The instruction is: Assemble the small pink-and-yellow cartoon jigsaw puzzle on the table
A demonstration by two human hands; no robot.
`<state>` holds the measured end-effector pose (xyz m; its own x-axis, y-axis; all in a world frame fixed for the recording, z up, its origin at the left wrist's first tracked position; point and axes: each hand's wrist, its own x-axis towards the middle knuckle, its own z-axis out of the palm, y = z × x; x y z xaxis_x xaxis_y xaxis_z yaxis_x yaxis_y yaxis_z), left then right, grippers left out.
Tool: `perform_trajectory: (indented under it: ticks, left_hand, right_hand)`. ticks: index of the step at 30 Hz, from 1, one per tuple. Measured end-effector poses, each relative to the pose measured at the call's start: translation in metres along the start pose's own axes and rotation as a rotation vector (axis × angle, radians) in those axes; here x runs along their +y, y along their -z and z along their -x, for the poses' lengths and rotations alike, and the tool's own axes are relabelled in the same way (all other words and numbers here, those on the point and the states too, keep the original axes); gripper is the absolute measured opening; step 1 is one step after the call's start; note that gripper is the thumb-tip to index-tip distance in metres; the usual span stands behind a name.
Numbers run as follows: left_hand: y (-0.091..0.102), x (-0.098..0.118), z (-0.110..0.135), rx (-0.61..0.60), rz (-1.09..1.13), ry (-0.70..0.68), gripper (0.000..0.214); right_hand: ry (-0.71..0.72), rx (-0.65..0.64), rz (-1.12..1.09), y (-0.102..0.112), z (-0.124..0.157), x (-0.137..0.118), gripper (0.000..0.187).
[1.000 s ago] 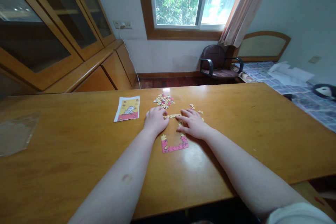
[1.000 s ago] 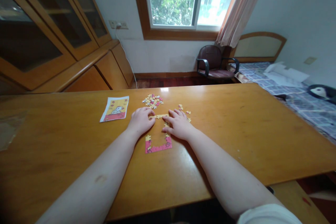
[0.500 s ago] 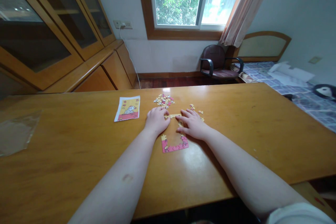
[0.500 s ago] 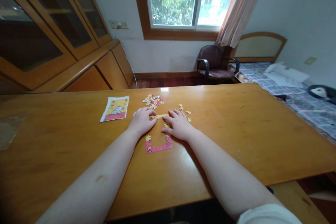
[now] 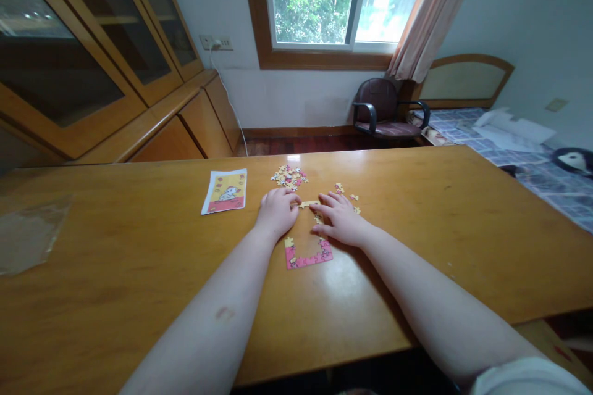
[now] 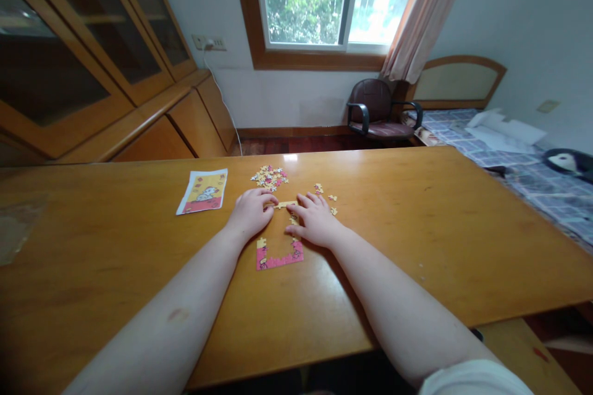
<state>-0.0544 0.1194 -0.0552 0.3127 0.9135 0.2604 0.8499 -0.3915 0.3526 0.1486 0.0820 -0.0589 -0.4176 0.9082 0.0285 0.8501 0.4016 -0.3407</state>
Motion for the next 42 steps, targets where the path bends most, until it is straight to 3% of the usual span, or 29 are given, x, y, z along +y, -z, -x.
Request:
perform_trajectory:
  ticks: [9, 13, 26, 36, 42]
  left_hand:
    - [0.0014, 0.0001, 0.0002, 0.002, -0.004, 0.021, 0.022]
    - [0.0005, 0.0001, 0.0000, 0.025, 0.012, -0.031, 0.024]
    - [0.0034, 0.0038, -0.0004, -0.022, 0.006, -0.040, 0.027]
    - [0.0071, 0.0032, -0.0021, -0.074, -0.040, 0.064, 0.028]
    - [0.0062, 0.0016, -0.0029, -0.096, -0.058, 0.082, 0.029]
  right_hand:
    - [-0.001, -0.008, 0.006, 0.0014, 0.0004, -0.0012, 0.064]
    - [-0.002, -0.013, 0.004, 0.0012, 0.0003, -0.0017, 0.065]
    - [-0.010, -0.032, 0.016, 0.0012, -0.0003, -0.0019, 0.066]
    - [-0.121, 0.038, 0.022, 0.0072, -0.0014, 0.0021, 0.054]
    - [-0.099, 0.032, 0.043, 0.0058, -0.0021, 0.0020, 0.044]
